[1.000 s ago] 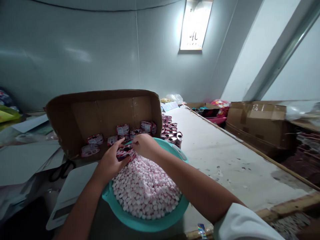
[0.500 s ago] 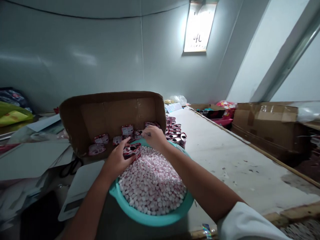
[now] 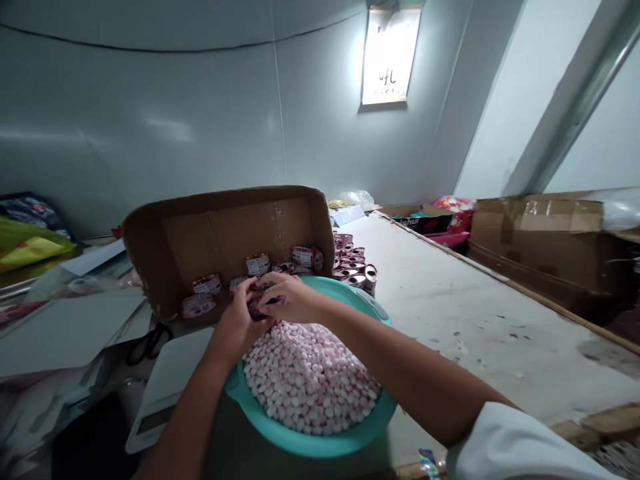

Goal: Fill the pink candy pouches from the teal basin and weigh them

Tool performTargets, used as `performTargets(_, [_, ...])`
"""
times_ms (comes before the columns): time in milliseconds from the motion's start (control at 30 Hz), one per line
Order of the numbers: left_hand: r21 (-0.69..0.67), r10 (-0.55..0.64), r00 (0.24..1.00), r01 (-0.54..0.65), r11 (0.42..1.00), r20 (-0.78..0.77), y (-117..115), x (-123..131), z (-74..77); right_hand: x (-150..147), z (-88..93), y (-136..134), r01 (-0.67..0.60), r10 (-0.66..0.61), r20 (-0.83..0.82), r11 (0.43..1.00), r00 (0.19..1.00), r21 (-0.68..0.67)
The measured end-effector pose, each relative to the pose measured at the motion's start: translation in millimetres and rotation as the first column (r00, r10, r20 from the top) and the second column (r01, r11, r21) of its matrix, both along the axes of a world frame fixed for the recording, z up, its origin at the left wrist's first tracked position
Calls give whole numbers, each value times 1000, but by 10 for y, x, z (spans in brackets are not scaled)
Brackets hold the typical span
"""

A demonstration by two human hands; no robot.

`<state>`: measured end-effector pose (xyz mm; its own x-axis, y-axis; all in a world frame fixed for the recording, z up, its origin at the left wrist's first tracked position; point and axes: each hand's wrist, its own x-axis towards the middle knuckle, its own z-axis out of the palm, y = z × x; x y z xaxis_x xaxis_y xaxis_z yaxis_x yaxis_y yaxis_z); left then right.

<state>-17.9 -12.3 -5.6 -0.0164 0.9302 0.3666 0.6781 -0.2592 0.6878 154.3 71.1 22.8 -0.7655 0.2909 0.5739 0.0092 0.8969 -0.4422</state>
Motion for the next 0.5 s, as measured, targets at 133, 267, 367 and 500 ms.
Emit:
performTargets(133, [-14,-9,999,9,1000,-47,16,-48,-38,14,-78,137,28,-30,-59,999,998,-38])
performTargets(267, [-20,-2,998,1,1000,-57,12,-43,-37,30,-124,241,68,-79,-121,994,990,-87])
performTargets(367, [-9,-5,999,5,1000,-53,6,-29,-23,29,-116,216,54,-63,-92,994,994,-97])
performTargets(500, [-31,3,999,-5,1000,-48,-8,-15,12,46,-39,149,88,-93,-39,990,995,-113])
